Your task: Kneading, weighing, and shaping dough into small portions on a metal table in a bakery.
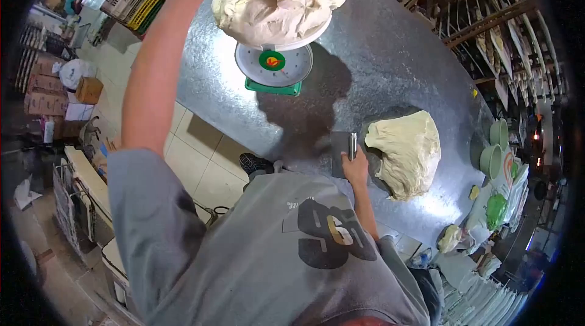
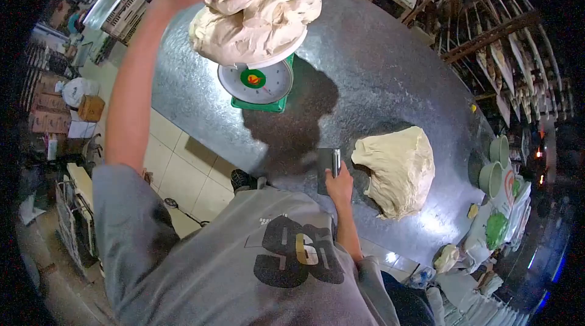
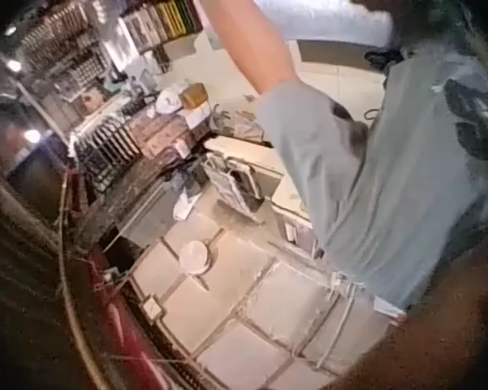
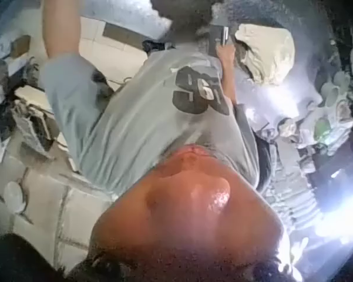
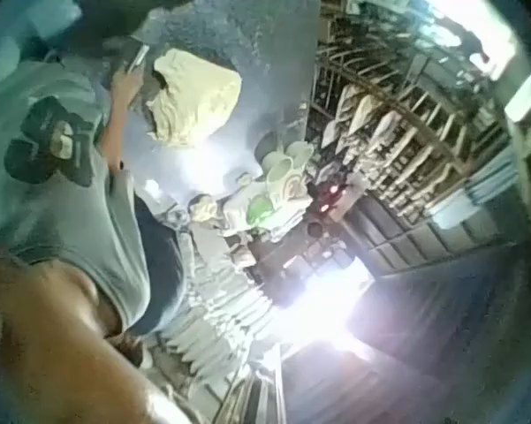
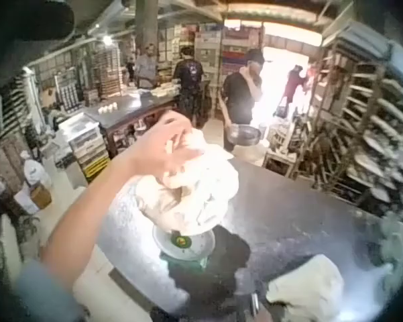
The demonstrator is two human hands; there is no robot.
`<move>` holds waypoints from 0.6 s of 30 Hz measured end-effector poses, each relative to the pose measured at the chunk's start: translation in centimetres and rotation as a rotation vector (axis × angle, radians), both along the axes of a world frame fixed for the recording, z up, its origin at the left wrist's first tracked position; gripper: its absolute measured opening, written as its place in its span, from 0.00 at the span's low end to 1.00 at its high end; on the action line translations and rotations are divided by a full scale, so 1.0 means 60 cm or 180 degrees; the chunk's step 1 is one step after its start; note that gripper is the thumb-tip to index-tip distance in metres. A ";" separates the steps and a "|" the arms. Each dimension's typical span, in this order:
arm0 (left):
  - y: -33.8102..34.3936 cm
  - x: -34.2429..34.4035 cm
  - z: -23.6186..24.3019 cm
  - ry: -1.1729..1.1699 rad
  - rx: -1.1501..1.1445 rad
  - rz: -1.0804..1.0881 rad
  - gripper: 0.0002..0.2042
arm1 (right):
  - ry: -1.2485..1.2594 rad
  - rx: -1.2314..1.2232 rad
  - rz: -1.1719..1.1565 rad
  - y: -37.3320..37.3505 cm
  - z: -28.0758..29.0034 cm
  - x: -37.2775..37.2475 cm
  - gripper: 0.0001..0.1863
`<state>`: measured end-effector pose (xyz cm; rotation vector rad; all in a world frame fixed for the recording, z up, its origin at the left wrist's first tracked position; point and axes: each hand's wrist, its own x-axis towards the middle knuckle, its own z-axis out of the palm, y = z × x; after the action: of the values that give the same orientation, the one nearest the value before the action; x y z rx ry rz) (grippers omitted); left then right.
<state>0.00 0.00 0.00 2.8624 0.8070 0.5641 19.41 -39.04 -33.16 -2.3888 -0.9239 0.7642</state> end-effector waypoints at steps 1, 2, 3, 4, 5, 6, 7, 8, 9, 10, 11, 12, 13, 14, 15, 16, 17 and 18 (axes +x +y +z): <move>0.012 0.020 0.021 -0.0040 -0.1373 0.0411 0.35 | 0.0076 -0.0010 0.0024 0.000 0.003 -0.004 0.21; 0.012 0.024 0.022 -0.0045 -0.2094 0.0565 0.33 | 0.0151 -0.0006 0.0040 -0.004 0.005 -0.008 0.21; 0.014 0.028 0.021 -0.0060 -0.2764 0.0797 0.31 | 0.0155 -0.0037 0.0020 -0.007 0.006 -0.013 0.21; 0.011 0.027 0.009 0.0043 -0.1778 0.0496 0.32 | 0.0098 -0.0062 -0.0026 -0.012 0.007 -0.018 0.20; 0.013 0.029 0.004 0.0121 -0.0773 0.0194 0.33 | 0.0020 -0.0072 -0.0091 -0.014 0.007 -0.020 0.20; 0.023 0.033 0.012 0.0768 -0.0570 0.0527 0.37 | 0.0019 -0.0058 -0.0103 -0.019 0.006 -0.021 0.20; 0.026 0.030 0.008 0.0763 -0.0551 0.0494 0.37 | 0.0058 0.0166 -0.0260 -0.024 0.003 -0.025 0.20; 0.028 0.025 0.001 0.0561 -0.0475 0.0498 0.38 | 0.0088 0.0512 -0.0387 -0.032 -0.002 -0.031 0.20; 0.034 0.020 0.001 0.0682 -0.0645 0.0548 0.38 | 0.0115 0.0374 -0.0458 -0.040 -0.009 -0.037 0.20; 0.044 0.015 -0.001 0.0806 -0.0811 0.0601 0.39 | 0.0058 0.0523 -0.0623 -0.048 -0.018 -0.041 0.20; 0.056 0.009 -0.003 0.0932 -0.0972 0.0658 0.40 | -0.0006 0.0695 -0.0819 -0.053 -0.028 -0.044 0.20; 0.056 -0.012 -0.031 0.0004 -0.1091 0.0264 0.37 | -0.0054 0.0538 -0.1028 -0.060 -0.038 -0.045 0.20; 0.054 -0.037 -0.064 -0.0930 -0.1210 -0.0126 0.34 | -0.0022 0.0487 -0.1049 -0.068 -0.047 -0.046 0.20; 0.056 -0.060 -0.095 -0.1871 -0.1309 -0.0512 0.32 | 0.0210 0.0826 -0.1301 -0.072 -0.057 -0.047 0.20; 0.065 -0.075 -0.123 -0.2814 -0.1385 -0.0901 0.29 | 0.0483 0.1273 -0.1563 -0.073 -0.068 -0.047 0.21; 0.067 -0.101 -0.158 -0.3423 -0.1421 -0.0241 0.26 | 0.0307 0.0961 -0.1815 -0.072 -0.078 -0.048 0.23; 0.057 -0.134 -0.201 -0.4006 -0.1436 0.0451 0.23 | 0.0290 0.0969 -0.1764 -0.072 -0.085 -0.046 0.23; 0.048 -0.161 -0.245 -0.4267 -0.1377 0.1159 0.16 | 0.0257 0.0757 -0.1992 -0.068 -0.091 -0.045 0.24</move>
<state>-9.64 2.89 -14.68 1.3794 0.9213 1.7370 16.73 -43.11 -38.64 -2.2201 -0.1847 0.4671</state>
